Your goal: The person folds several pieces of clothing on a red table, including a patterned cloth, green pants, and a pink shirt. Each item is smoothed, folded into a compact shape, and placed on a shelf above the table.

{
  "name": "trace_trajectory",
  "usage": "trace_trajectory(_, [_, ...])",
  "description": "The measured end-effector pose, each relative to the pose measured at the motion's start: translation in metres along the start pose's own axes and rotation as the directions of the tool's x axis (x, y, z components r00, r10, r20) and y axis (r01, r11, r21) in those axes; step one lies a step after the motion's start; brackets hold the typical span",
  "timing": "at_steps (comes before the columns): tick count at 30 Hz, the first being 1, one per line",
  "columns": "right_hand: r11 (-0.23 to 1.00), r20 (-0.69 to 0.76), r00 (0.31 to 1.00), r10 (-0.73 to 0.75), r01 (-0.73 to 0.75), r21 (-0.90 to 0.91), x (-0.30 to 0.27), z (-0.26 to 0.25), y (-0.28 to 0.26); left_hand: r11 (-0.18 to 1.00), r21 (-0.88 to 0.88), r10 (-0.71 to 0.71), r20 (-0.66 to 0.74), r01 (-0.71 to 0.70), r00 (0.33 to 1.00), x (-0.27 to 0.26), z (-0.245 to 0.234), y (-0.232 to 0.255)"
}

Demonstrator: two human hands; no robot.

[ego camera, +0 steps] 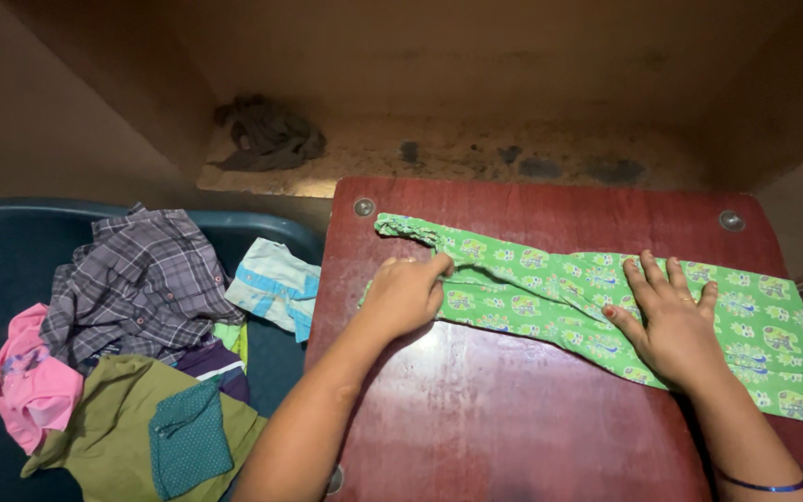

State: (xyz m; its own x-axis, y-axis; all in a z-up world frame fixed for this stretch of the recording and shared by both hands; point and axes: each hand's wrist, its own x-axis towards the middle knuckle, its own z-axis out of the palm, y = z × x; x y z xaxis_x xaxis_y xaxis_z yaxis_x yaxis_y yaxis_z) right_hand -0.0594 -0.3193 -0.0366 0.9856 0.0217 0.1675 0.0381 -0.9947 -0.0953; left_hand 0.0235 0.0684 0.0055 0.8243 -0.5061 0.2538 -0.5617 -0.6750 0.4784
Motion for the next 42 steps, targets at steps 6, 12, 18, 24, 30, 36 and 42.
trace_trajectory(6, [1.000, 0.009, 1.000, 0.009, -0.009, -0.005, 0.000, -0.003, -0.003, 0.996, 0.001, 0.088, -0.007, -0.088, 0.996, -0.001, 0.002, 0.002])
trace_trajectory(12, [1.000, 0.021, 1.000, 0.016, -0.016, -0.005, 0.000, -0.004, -0.003, 0.998, 0.047, 0.035, -0.030, -0.034, 0.999, 0.000, 0.007, 0.002])
trace_trajectory(18, [1.000, 0.030, 0.999, 0.021, -0.021, -0.020, 0.001, -0.003, -0.002, 0.999, 0.009, 0.034, -0.108, -0.033, 0.994, 0.001, 0.007, 0.004])
trace_trajectory(24, [1.000, 0.025, 1.000, 0.015, -0.015, -0.012, 0.000, -0.002, 0.000, 0.981, 0.169, 0.113, -0.089, -0.097, 0.990, -0.002, 0.008, 0.008])
trace_trajectory(30, [1.000, 0.017, 1.000, 0.011, -0.011, -0.005, 0.000, -0.001, 0.000, 0.944, 0.324, 0.129, -0.183, -0.064, 0.975, -0.002, 0.005, 0.006])
trace_trajectory(36, [1.000, 0.011, 1.000, 0.004, -0.004, -0.010, 0.000, 0.000, -0.002, 0.953, 0.296, -0.008, -0.205, 0.070, 0.979, 0.001, 0.006, -0.007])
trace_trajectory(42, [1.000, 0.028, 1.000, 0.007, -0.007, -0.014, -0.001, -0.001, -0.007, 0.935, 0.245, -0.225, -0.145, 0.255, 0.963, 0.006, 0.001, -0.009])
